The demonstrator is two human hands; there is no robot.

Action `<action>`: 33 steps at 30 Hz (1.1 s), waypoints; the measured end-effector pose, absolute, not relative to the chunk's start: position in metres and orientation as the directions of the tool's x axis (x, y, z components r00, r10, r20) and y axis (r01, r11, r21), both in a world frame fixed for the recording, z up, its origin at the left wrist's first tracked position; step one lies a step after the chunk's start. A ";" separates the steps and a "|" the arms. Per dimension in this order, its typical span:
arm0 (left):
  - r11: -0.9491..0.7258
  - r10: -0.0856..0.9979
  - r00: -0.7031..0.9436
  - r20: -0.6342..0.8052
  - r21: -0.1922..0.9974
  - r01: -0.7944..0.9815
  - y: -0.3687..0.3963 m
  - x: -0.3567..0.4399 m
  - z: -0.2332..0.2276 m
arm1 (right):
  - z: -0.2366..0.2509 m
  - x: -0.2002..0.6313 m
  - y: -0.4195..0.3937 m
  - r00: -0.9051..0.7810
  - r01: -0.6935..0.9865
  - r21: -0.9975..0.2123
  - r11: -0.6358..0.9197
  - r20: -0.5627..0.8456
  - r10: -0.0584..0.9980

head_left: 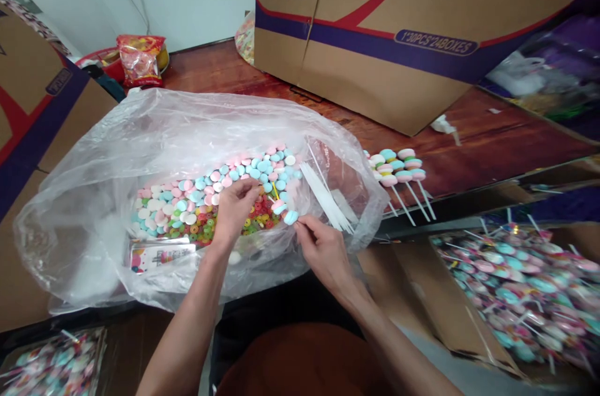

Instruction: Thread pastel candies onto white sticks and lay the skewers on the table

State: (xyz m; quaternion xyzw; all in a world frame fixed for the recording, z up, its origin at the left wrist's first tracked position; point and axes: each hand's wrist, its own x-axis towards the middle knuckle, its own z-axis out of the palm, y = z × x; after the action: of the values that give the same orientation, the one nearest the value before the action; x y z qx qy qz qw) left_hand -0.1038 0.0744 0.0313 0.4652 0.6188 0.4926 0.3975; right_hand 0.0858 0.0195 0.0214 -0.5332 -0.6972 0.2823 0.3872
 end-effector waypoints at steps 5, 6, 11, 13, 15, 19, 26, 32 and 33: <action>0.144 0.957 -0.241 -0.161 0.986 -0.088 0.059 -0.108 0.032 | 0.025 0.080 0.021 -0.153 0.496 -0.824 0.275 0.228 0.961; 0.126 0.960 -0.242 -0.141 0.989 -0.076 0.057 -0.107 0.031 | 0.024 0.079 0.021 -0.158 0.499 -0.820 0.279 0.231 0.960; -0.059 0.969 -0.225 0.103 0.980 0.192 0.050 -0.103 0.025 | 0.023 0.075 0.021 -0.190 0.529 -0.786 0.319 0.256 0.948; -0.156 0.961 -0.170 0.219 0.934 0.321 0.049 -0.103 0.025 | 0.022 0.074 0.021 -0.193 0.530 -0.783 0.325 0.262 0.945; -0.166 0.958 -0.176 0.227 0.937 0.307 0.049 -0.104 0.024 | 0.022 0.073 0.021 -0.172 0.515 -0.800 0.309 0.257 0.951; 0.012 0.948 -0.319 -0.010 1.000 0.006 0.050 -0.108 0.020 | 0.024 0.071 0.020 -0.162 0.431 -0.862 0.266 0.216 0.963; 0.089 0.951 -0.296 -0.094 0.996 -0.032 0.046 -0.105 0.020 | 0.025 0.070 0.022 -0.219 0.436 -0.856 0.279 0.200 0.955; 0.143 0.955 -0.248 -0.165 0.984 -0.106 0.042 -0.104 0.021 | 0.024 0.071 0.023 -0.226 0.481 -0.825 0.296 0.209 0.951; 0.148 0.955 -0.244 -0.171 0.983 -0.109 0.041 -0.105 0.022 | 0.024 0.071 0.023 -0.219 0.488 -0.821 0.297 0.214 0.952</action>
State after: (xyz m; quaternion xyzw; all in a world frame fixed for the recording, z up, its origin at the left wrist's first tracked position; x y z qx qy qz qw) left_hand -0.1047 0.0410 0.0219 0.3674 0.5753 0.5393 0.4931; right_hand 0.0711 0.0227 0.0237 -0.5035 -0.7152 0.3133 0.3699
